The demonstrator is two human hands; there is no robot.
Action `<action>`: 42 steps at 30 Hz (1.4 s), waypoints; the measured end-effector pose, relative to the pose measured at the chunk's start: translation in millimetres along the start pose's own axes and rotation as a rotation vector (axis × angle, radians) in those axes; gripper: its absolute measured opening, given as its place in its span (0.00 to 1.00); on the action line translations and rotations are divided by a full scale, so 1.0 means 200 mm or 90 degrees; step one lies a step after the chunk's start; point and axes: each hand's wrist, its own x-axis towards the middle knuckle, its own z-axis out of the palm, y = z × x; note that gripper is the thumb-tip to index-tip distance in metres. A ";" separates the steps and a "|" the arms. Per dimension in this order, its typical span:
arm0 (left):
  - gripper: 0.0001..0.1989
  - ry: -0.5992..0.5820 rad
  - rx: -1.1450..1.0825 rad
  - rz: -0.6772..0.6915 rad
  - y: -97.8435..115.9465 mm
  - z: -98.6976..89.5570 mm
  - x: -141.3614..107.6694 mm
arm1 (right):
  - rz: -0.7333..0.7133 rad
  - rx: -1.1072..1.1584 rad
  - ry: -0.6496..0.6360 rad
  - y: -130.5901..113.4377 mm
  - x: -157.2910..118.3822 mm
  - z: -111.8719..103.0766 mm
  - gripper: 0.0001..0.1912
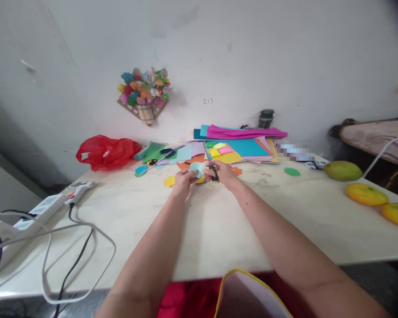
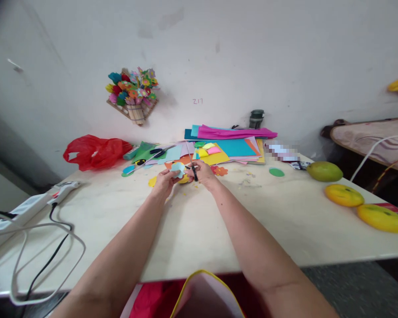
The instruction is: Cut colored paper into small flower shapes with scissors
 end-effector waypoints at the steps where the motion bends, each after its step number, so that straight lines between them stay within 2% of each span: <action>1: 0.10 0.016 -0.001 0.007 0.00 0.00 0.00 | 0.007 -0.035 -0.020 0.00 0.00 -0.01 0.20; 9: 0.11 0.069 -0.020 0.010 0.02 -0.04 0.03 | 0.017 -0.145 -0.211 0.00 0.00 -0.12 0.17; 13: 0.10 0.088 -0.014 0.009 0.02 -0.04 0.04 | 0.048 -0.189 -0.268 0.00 0.00 -0.14 0.15; 28: 0.08 0.101 -0.013 -0.014 0.02 -0.03 0.03 | 0.072 -0.245 -0.253 0.04 0.01 -0.10 0.15; 42: 0.08 0.096 -0.007 -0.021 0.02 -0.03 0.03 | 0.091 -0.234 -0.230 0.00 -0.02 -0.08 0.15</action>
